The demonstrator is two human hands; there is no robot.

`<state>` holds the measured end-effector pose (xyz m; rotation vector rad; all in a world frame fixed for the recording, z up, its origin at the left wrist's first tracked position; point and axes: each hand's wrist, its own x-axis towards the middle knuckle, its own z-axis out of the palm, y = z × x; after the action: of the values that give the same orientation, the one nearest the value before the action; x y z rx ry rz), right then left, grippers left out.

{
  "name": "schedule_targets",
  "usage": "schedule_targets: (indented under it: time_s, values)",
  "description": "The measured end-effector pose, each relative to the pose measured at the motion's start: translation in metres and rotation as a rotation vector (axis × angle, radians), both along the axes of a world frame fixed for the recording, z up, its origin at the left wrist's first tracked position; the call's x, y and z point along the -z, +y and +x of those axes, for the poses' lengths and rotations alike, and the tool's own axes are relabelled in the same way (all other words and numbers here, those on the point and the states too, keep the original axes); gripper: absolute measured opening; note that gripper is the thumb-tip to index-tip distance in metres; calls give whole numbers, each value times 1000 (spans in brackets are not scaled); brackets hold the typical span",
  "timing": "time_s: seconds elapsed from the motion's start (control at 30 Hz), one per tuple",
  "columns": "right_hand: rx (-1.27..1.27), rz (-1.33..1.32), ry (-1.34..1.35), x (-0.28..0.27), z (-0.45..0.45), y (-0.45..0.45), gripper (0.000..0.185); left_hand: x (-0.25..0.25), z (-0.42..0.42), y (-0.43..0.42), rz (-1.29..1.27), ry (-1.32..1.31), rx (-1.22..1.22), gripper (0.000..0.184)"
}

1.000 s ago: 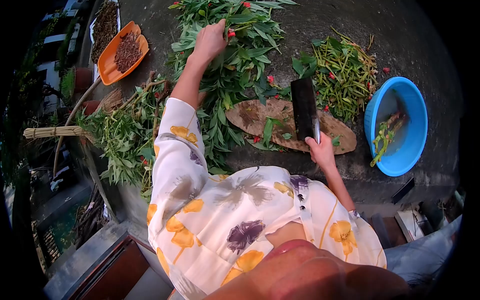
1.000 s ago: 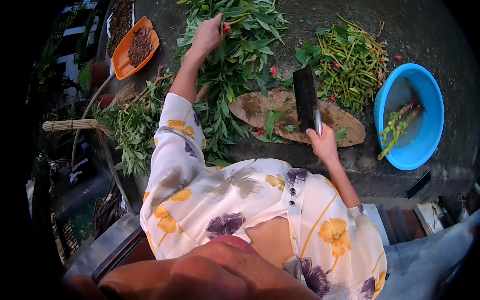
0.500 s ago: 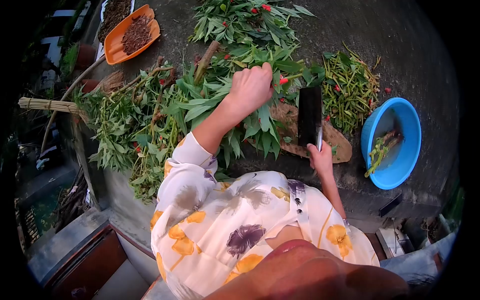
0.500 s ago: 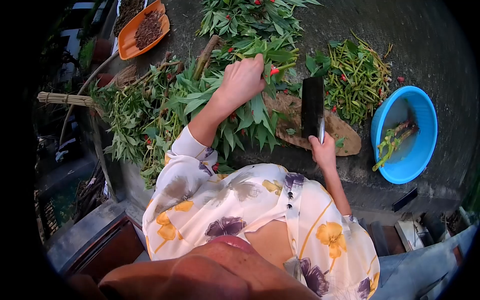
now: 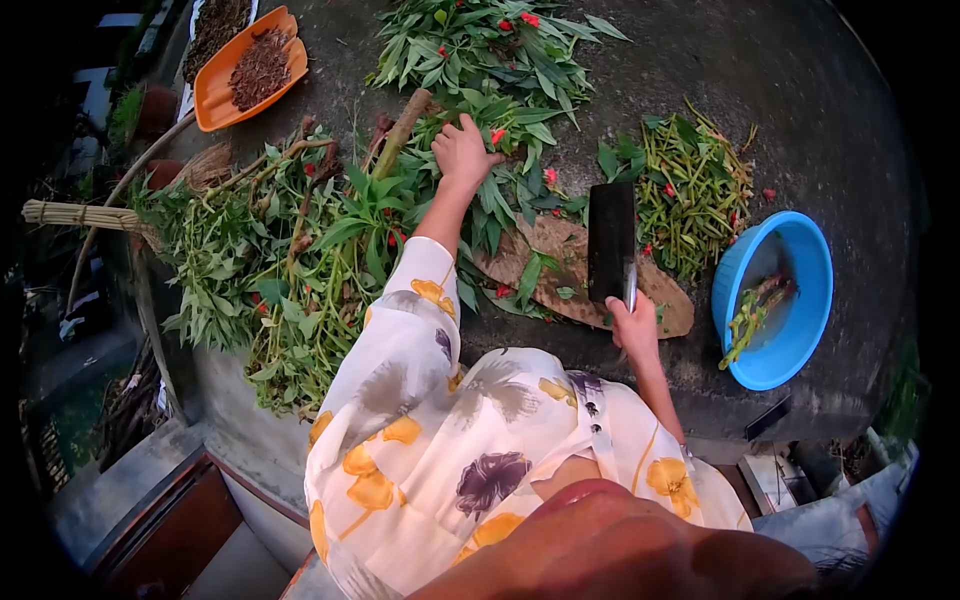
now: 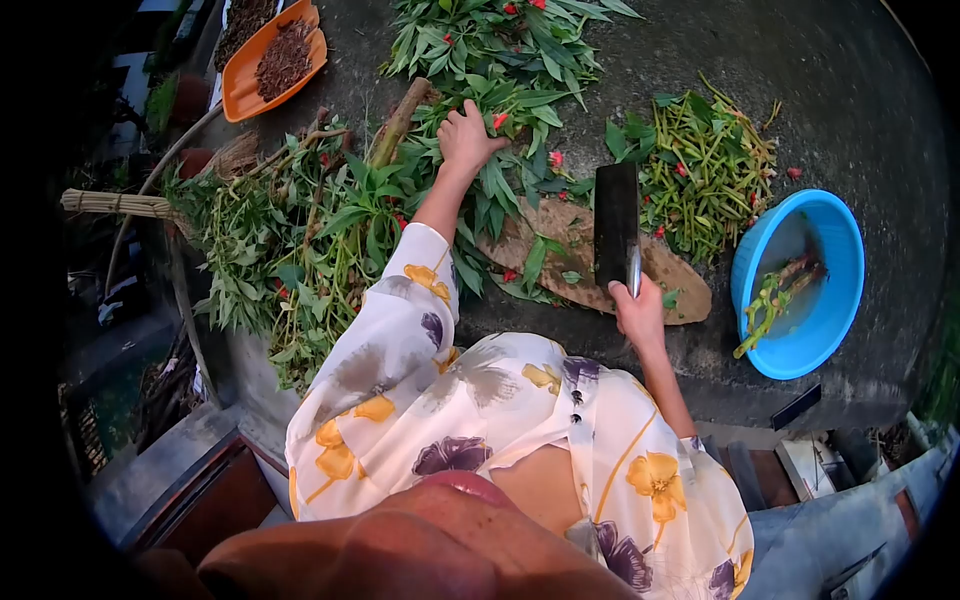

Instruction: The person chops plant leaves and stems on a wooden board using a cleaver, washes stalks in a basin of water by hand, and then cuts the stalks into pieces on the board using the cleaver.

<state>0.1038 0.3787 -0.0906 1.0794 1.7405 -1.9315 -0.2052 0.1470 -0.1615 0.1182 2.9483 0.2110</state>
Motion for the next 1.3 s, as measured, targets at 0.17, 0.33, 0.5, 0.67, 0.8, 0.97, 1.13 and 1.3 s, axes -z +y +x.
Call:
schedule_targets:
  time_s: [0.17,0.33,0.5,0.67,0.8,0.97,1.13,1.3]
  values:
    - [36,-4,46,-5,7,-5,16,-10,-13,-18,122,-18,32,59]
    - [40,26,70,-11,18,-7,16,-28,3,-17,320,131,116,55]
    - [23,31,94,-15,29,-12,19,-73,24,-4,430,337,357,64]
    - [36,75,63,-30,39,-8,21,-163,95,27,473,450,563,52]
    - [-157,729,275,-30,55,3,21,-210,173,12,461,339,606,53]
    - [-187,950,83,-31,62,4,21,-113,207,6,307,211,563,42]
    - [-268,1062,37,2,68,2,24,-39,215,1,298,249,513,47]
    - [-266,955,-39,4,72,-10,41,-59,205,-6,285,65,413,42]
